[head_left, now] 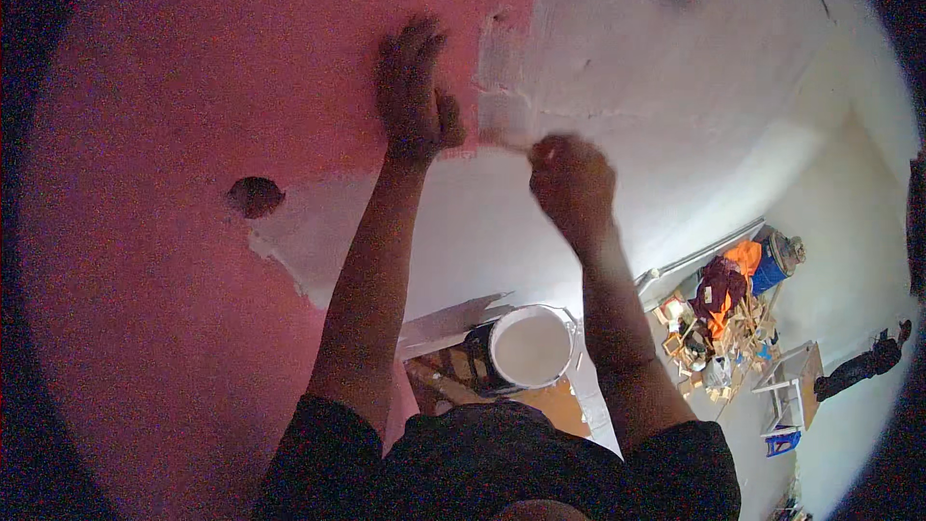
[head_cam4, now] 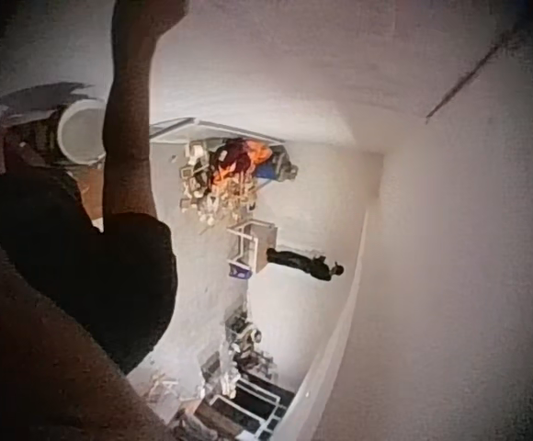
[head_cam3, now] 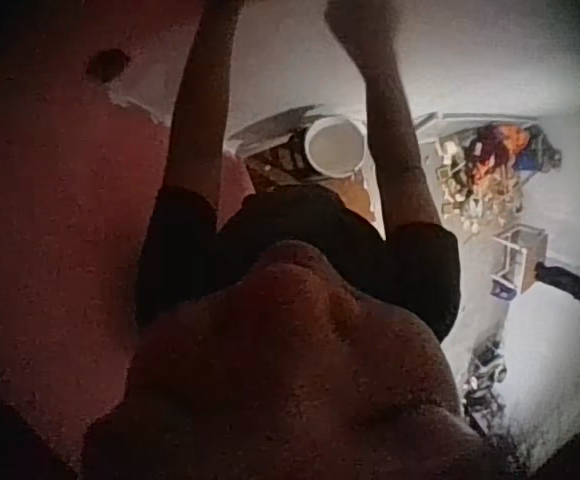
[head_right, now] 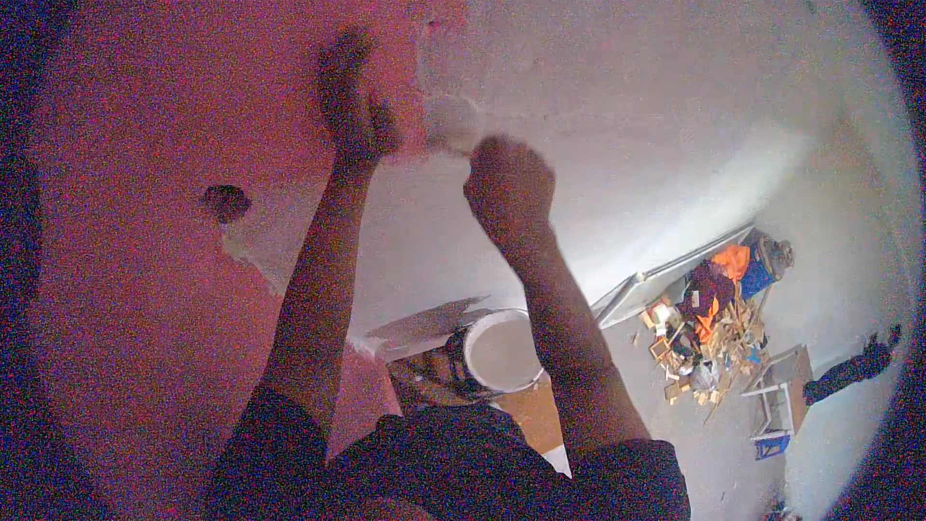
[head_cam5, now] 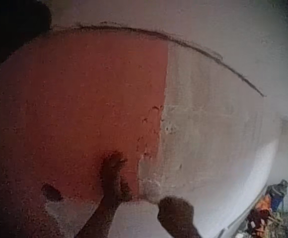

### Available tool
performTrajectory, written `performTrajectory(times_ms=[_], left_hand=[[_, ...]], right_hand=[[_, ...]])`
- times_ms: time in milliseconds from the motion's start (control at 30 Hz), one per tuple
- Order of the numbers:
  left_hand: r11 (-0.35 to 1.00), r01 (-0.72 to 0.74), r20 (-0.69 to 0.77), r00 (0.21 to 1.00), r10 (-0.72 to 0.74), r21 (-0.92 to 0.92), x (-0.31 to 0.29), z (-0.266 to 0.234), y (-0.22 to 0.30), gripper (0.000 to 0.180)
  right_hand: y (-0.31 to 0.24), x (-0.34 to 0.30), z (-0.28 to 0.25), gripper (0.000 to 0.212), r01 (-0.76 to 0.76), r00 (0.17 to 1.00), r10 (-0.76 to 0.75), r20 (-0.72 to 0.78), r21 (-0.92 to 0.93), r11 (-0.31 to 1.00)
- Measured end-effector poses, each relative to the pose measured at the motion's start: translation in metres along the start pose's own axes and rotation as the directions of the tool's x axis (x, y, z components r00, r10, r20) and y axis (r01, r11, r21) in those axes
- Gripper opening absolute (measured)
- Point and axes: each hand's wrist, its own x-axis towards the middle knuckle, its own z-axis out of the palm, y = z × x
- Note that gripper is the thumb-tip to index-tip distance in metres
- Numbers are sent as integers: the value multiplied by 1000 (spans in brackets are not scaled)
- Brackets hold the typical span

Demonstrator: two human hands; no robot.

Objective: The person paints a wall, repeatedly dipping a brush into a paint bucket and applying paint across the wall surface.

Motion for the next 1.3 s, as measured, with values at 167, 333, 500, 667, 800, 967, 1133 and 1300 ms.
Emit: performTrajectory(times_ms=[167, 333, 500, 667, 800, 967, 1133, 1300], left_hand=[[718, 583, 234, 812, -535, -379, 2, -10, 23, 50], [620, 770, 403, 620, -673, -149, 32, -31, 42, 50], [909, 386, 143, 919, -366, -157, 12, -11, 7, 50], [1000, 25, 15, 1000, -24, -7, 0, -6, 5, 48], [993, -1, -58, 998, -7, -122, 9, -6, 19, 47], [990, 39, -31, 999, -44, -133, 30, -24, 30, 47], [999, 32, 38, 999, -32, 2, 3, -7, 1, 48], [997, 43, 4, 999, -43, -65, 9, -12, 10, 48]], right_hand=[[-49, 65, -87, 10, 99, 922, -125, -366, -89, 991], [-46, 64, -90, 11, 286, 757, -252, -602, -41, 957], [-36, 13, 6, 10, 108, 980, -120, -157, -82, 991], [-11, -53, 55, 12, -10, 990, 12, 143, -12, 1000], [32, -58, 76, 15, 99, 910, -72, 408, -45, 994], [-4, 7, -2, 13, 65, 996, -60, 65, -71, 995], [-38, 57, -73, 20, 115, 958, -126, -257, -56, 992], [-36, 41, -66, 20, 64, 971, -77, -226, -63, 996]])
